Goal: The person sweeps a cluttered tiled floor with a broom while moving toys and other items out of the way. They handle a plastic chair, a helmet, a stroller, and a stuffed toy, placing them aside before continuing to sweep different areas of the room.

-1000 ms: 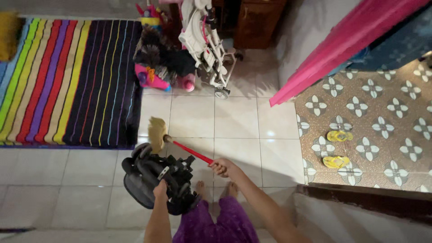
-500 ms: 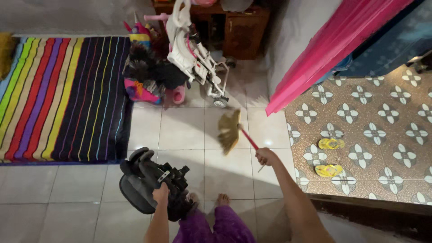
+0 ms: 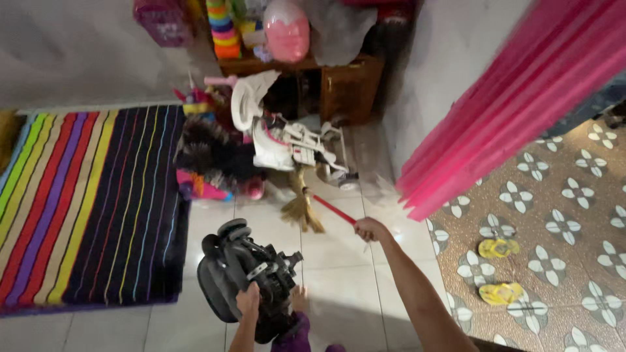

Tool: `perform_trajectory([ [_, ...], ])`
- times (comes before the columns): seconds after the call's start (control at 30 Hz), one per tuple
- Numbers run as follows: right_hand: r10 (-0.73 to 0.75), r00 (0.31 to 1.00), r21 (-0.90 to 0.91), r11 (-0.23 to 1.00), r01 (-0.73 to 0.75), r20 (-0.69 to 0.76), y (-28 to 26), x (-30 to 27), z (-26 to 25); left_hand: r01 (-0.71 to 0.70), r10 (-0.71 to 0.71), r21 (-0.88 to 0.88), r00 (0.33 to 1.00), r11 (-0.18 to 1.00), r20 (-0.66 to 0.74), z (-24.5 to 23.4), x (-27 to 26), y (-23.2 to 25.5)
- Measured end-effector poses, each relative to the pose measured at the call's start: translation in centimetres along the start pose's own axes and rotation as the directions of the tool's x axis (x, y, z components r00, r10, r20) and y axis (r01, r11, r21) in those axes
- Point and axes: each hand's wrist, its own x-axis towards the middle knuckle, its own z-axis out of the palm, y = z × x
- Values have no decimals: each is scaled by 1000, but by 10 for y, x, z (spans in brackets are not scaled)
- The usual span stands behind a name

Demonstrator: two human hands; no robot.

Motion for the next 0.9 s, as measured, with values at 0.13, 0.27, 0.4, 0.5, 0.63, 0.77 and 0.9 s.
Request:
perform_trajectory([
  [0.13, -123, 990, -15, 992, 123, -64, -5, -8, -7, -31, 87, -310, 982, 950, 170, 24, 21, 62],
  [0.27, -245, 964, -169, 959, 226, -103, 2, -67, -56, -33, 128, -315, 950, 949, 285, 56, 37, 126],
  [0.4, -432, 902, -763, 585, 275, -7, 58, -159, -142, -74, 200, -313, 897, 947, 395, 106, 41, 188],
  [0.5, -150, 961, -533, 846, 3, -233, 79, -203, -210, -128, 221, -223, 856, 966, 467, 154, 34, 227],
  [0.63, 8, 966, -605, 778, -169, -260, 73, -220, -276, -183, 238, -155, 821, 971, 519, 208, 20, 264],
  [0.77, 157, 949, -605, 739, -295, -272, 25, -194, -312, -219, 310, -221, 735, 950, 603, 269, 3, 321],
  [0.9, 30, 983, -586, 800, -132, -181, -11, -166, -322, -154, 317, -287, 637, 945, 703, 331, -14, 372],
])
